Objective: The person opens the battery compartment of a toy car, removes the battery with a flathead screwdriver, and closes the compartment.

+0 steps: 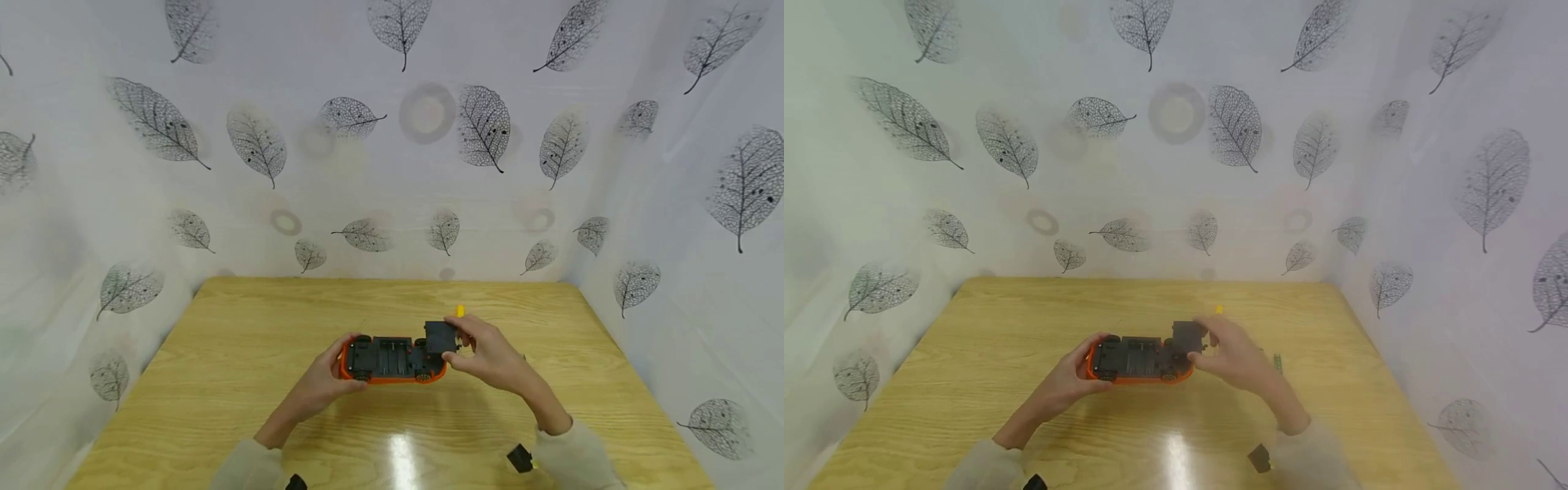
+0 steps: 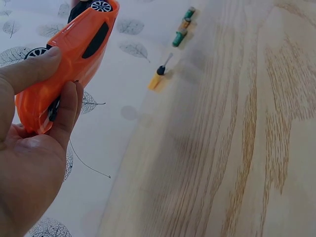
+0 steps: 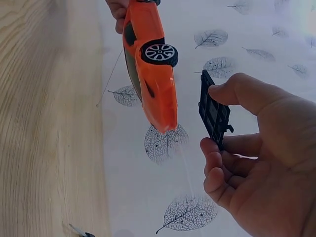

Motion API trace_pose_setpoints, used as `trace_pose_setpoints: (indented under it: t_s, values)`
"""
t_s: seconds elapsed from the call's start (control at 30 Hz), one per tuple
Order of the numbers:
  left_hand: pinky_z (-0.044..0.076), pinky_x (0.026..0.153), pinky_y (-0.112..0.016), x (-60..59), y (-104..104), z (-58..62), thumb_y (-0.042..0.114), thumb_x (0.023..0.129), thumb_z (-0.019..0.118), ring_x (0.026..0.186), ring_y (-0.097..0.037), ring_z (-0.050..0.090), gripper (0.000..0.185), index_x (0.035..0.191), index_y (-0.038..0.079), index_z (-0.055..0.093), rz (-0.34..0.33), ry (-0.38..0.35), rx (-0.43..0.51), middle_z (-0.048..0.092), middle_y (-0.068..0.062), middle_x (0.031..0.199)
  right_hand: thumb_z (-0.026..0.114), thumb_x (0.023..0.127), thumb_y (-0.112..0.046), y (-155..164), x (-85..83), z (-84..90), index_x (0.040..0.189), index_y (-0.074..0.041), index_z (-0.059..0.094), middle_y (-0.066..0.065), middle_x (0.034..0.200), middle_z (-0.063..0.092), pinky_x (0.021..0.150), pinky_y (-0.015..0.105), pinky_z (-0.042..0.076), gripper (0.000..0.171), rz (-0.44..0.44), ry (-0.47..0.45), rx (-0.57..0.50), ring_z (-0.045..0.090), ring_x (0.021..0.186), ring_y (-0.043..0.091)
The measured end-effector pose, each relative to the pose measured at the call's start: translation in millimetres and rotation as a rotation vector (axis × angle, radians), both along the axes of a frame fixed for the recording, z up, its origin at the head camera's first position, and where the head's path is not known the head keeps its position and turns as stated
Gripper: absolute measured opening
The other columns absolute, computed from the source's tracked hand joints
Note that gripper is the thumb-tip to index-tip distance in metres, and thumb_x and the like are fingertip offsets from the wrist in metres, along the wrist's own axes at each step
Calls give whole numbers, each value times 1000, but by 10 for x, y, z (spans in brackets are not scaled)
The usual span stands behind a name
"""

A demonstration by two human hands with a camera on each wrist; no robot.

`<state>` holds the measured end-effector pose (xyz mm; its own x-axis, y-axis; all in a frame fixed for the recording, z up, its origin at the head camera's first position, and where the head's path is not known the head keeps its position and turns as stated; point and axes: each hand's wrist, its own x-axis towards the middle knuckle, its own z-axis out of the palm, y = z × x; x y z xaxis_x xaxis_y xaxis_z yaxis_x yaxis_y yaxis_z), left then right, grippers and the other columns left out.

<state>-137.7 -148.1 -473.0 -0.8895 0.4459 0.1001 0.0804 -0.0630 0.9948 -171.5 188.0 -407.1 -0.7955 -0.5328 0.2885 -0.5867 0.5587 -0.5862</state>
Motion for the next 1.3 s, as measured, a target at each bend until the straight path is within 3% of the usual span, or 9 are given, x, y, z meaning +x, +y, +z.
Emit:
trace_pose_setpoints:
  t_s: [0.3, 0.5, 0.73, 1.3]
  values:
    - [59, 92, -34, -7, 10, 0, -8, 89, 75, 128, -39, 58, 87, 160, 2, 26, -5, 14, 2, 33, -34, 155, 78, 94, -25, -294, 60, 30, 142, 1, 58, -1, 103, 59, 63, 27, 42, 58, 86, 17, 43, 50, 79, 22]
    - [59, 91, -33, -5, 20, 0, -8, 89, 75, 126, -36, 60, 87, 160, 2, 26, -5, 16, -1, 32, -34, 155, 78, 93, -27, -388, 82, 50, 141, 1, 59, 5, 115, 63, 71, 32, 48, 59, 101, 24, 75, 54, 89, 17]
    - [59, 91, -33, 0, 25, -3, -8, 89, 75, 124, -34, 61, 87, 160, 2, 25, -14, 11, 6, 32, -35, 154, 78, 93, -30, -467, 91, 74, 140, -3, 61, 5, 116, 60, 71, 30, 45, 57, 105, 27, 129, 49, 90, 14]
    - [59, 92, -33, -13, 25, -39, -3, 91, 76, 123, -27, 63, 87, 160, 1, 24, -31, 42, 7, 32, -35, 154, 81, 91, -30, -562, 125, 64, 137, -6, 64, 5, 117, 58, 79, 37, 51, 54, 101, 43, 204, 52, 100, 18]
